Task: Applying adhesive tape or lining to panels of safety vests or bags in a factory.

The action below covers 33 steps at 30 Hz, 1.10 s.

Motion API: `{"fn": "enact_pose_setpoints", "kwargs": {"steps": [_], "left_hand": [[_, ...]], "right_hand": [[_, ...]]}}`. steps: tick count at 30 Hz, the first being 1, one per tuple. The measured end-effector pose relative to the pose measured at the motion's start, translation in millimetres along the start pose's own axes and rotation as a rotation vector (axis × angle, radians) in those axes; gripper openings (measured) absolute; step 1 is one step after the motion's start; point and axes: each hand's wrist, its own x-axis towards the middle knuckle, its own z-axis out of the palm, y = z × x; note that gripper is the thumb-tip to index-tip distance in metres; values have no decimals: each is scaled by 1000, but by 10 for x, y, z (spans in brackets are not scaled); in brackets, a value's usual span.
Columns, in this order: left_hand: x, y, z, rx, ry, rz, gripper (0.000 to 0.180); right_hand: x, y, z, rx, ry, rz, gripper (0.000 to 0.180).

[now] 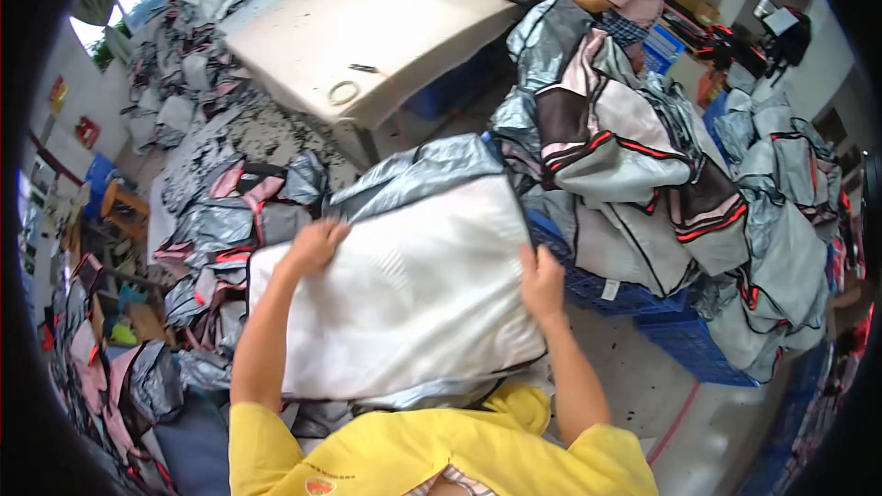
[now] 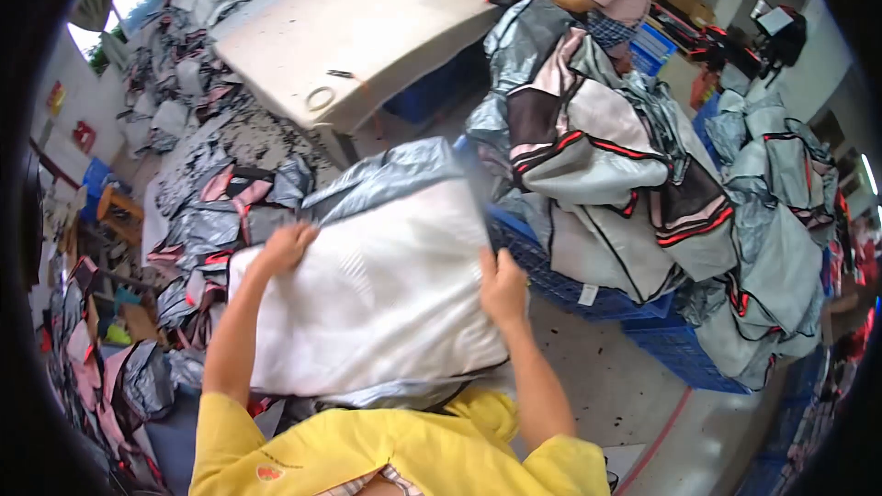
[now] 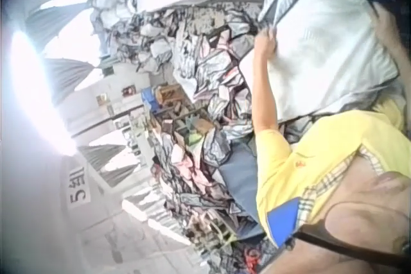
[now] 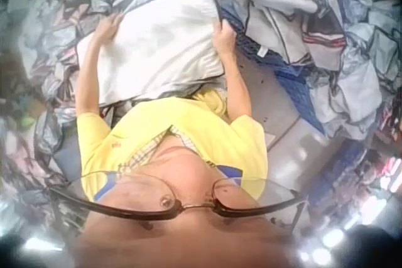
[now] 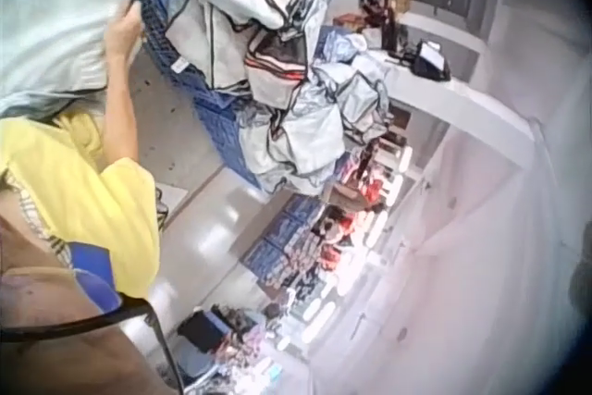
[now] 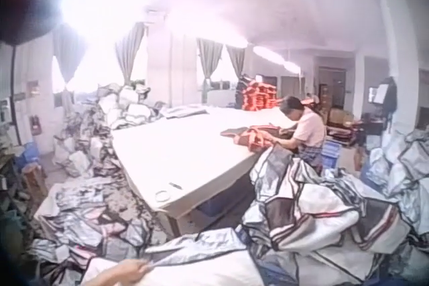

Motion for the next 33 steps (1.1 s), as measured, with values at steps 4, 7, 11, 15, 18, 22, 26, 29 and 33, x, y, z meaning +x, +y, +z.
{"fn": "enact_pose_setpoints", "kwargs": {"steps": [4, 7, 11, 15, 18, 22, 26, 29, 33], "left_hand": [[-14, 104, 495, -18, 207, -107, 44], [23, 210, 369, 8, 330, 13, 38], [198, 170, 405, -13, 336, 26, 35], [280, 154, 410, -21, 339, 16, 36], [313, 197, 353, 4, 132, -116, 30], [-16, 674, 290, 91, 194, 6, 69], [-675, 1114, 478, 22, -224, 266, 85], [-783, 1208, 728, -99, -134, 389, 91], [-750, 1139, 909, -90, -61, 330, 92]], "right_hand": [[-158, 46, -53, 30, -30, 106, 46], [-157, -17, -57, 72, -41, 185, 45], [-134, -8, 29, 104, -29, 250, 45], [-111, 74, 97, 103, -41, 310, 43], [-104, 122, 97, 91, -56, 339, 41], [-45, 137, 201, 62, -74, 293, 38], [-36, 237, 181, -12, -118, 365, 36], [-63, 526, 23, -35, -67, 266, 38], [192, 930, 135, 63, -131, 218, 48]]}}
